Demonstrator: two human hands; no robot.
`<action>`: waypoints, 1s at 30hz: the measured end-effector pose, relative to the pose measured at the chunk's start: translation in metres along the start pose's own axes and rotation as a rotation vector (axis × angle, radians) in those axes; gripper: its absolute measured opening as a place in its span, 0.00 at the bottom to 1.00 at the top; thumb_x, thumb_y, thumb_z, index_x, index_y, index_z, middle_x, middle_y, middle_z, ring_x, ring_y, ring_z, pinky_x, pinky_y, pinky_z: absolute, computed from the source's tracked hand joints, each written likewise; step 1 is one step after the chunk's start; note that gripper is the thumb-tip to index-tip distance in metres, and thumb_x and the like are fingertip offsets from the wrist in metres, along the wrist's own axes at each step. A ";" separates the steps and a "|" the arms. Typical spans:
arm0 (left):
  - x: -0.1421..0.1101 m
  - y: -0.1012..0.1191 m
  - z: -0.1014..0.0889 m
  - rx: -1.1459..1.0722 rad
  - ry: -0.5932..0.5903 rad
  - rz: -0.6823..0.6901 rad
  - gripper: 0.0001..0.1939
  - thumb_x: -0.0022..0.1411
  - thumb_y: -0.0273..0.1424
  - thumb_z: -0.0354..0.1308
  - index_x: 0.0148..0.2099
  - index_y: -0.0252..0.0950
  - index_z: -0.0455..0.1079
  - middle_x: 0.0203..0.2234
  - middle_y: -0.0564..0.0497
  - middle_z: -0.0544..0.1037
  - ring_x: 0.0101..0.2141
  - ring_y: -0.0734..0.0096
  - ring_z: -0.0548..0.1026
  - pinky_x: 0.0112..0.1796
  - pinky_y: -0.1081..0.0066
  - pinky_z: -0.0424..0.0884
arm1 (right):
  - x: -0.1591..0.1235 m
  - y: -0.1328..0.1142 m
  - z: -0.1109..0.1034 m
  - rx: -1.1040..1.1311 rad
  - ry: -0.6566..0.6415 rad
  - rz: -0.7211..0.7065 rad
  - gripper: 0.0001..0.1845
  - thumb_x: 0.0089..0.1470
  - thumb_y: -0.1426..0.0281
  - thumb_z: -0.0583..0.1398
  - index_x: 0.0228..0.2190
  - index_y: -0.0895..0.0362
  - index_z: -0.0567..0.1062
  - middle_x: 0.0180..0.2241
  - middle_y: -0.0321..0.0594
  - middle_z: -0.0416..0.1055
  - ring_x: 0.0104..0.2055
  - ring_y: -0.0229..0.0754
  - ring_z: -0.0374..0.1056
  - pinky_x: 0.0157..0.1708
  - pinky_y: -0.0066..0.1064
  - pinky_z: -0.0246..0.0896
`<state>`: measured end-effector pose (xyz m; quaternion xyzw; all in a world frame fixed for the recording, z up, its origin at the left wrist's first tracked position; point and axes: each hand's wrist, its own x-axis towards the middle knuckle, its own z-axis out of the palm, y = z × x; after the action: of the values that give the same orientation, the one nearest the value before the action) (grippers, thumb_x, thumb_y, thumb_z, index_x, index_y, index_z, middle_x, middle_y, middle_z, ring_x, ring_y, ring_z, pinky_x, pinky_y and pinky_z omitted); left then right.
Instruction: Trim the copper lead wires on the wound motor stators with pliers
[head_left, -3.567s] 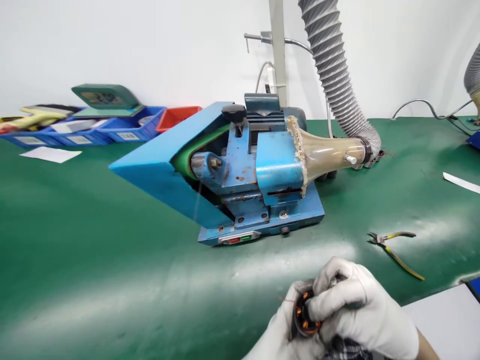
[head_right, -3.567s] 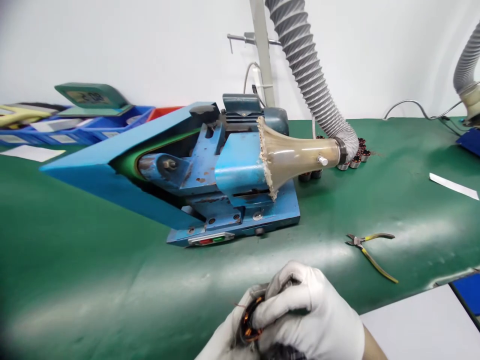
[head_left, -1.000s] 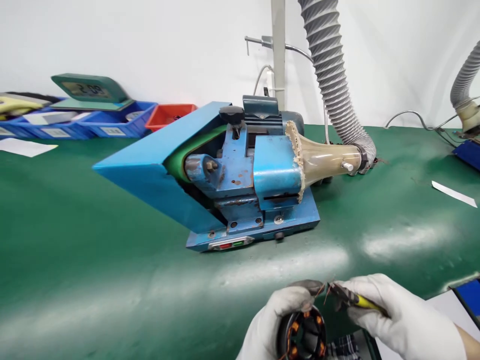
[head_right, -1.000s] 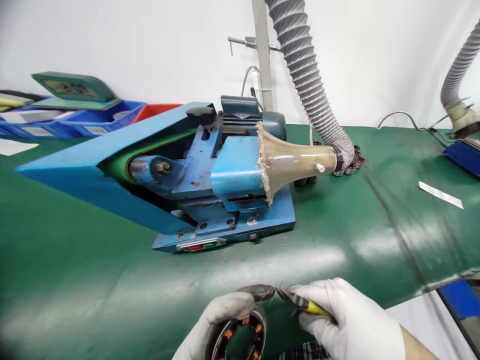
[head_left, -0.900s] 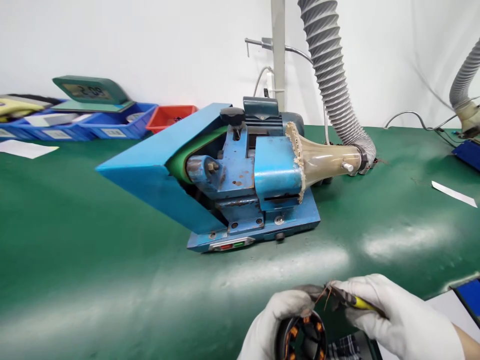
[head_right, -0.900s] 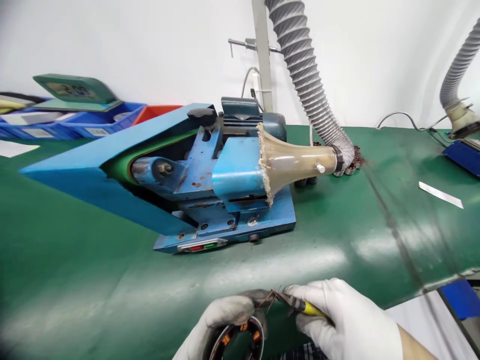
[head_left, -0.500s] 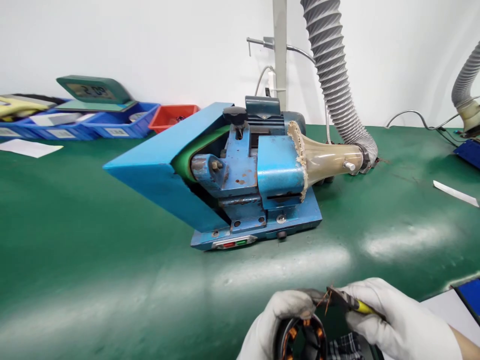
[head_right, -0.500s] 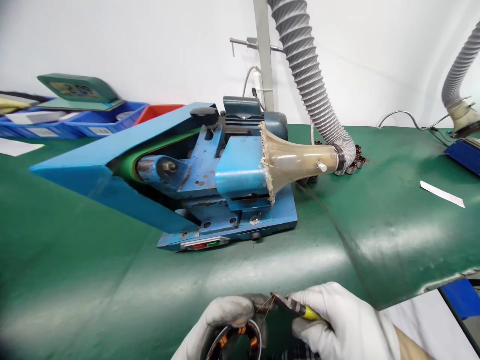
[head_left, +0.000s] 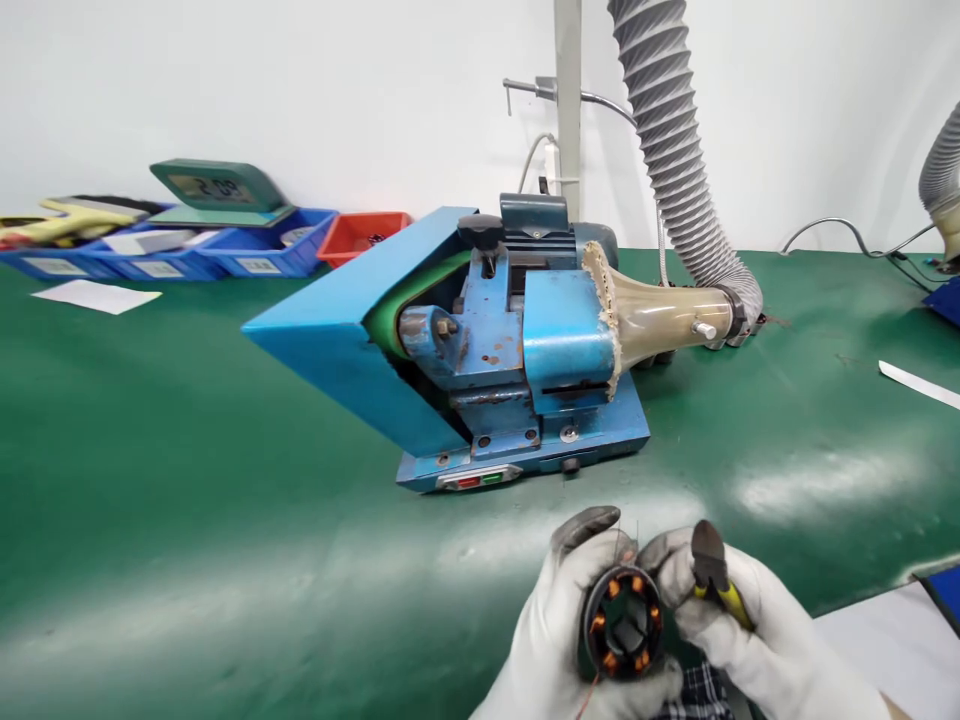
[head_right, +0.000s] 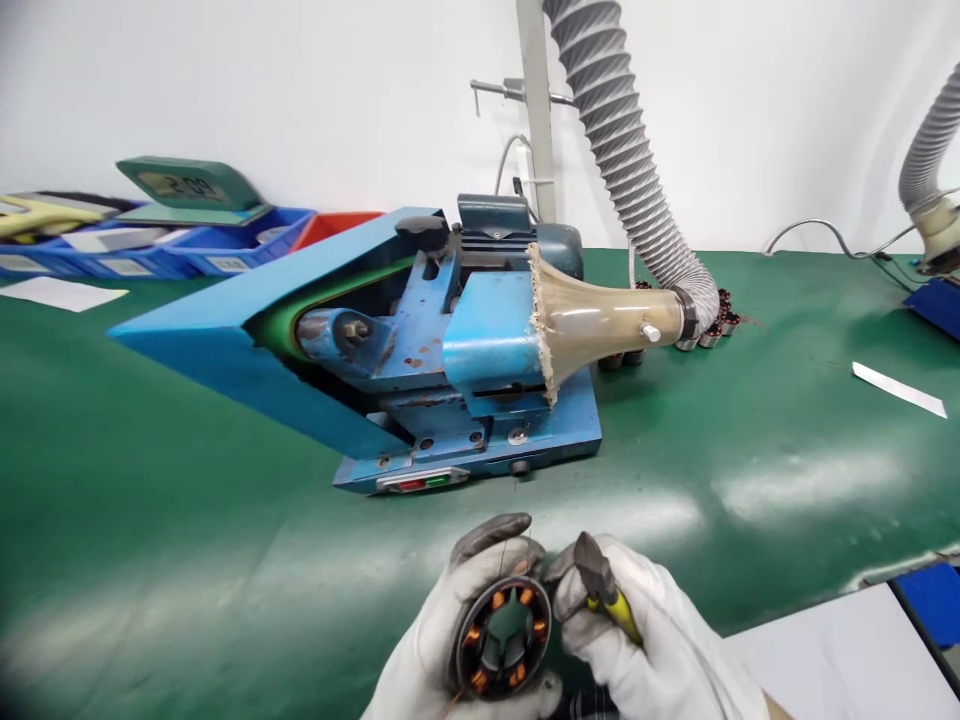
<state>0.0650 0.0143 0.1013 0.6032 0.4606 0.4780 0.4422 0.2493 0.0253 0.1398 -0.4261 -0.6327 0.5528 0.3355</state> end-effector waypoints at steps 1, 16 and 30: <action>0.001 0.009 -0.001 -0.006 0.009 -0.030 0.29 0.40 0.33 0.69 0.48 0.42 0.68 0.43 0.46 0.74 0.50 0.49 0.70 0.49 0.56 0.68 | 0.001 0.001 0.004 0.021 -0.003 0.021 0.17 0.57 0.54 0.54 0.30 0.55 0.69 0.30 0.38 0.68 0.34 0.41 0.65 0.37 0.31 0.61; -0.005 0.019 0.002 -0.689 -0.087 -0.516 0.26 0.49 0.44 0.65 0.47 0.39 0.67 0.40 0.47 0.75 0.44 0.57 0.73 0.47 0.61 0.66 | 0.006 0.002 0.008 0.112 0.181 -0.115 0.15 0.39 0.67 0.70 0.33 0.54 0.76 0.30 0.39 0.72 0.29 0.42 0.70 0.28 0.31 0.65; 0.003 -0.001 0.011 -0.689 -0.082 -0.626 0.22 0.57 0.50 0.54 0.35 0.35 0.71 0.27 0.48 0.78 0.34 0.57 0.79 0.40 0.57 0.73 | 0.027 -0.002 0.018 0.743 0.337 0.147 0.14 0.44 0.60 0.66 0.24 0.56 0.70 0.20 0.33 0.66 0.20 0.34 0.62 0.20 0.25 0.60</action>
<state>0.0764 0.0167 0.0988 0.2715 0.4172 0.4223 0.7576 0.2214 0.0428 0.1372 -0.4046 -0.2943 0.6887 0.5247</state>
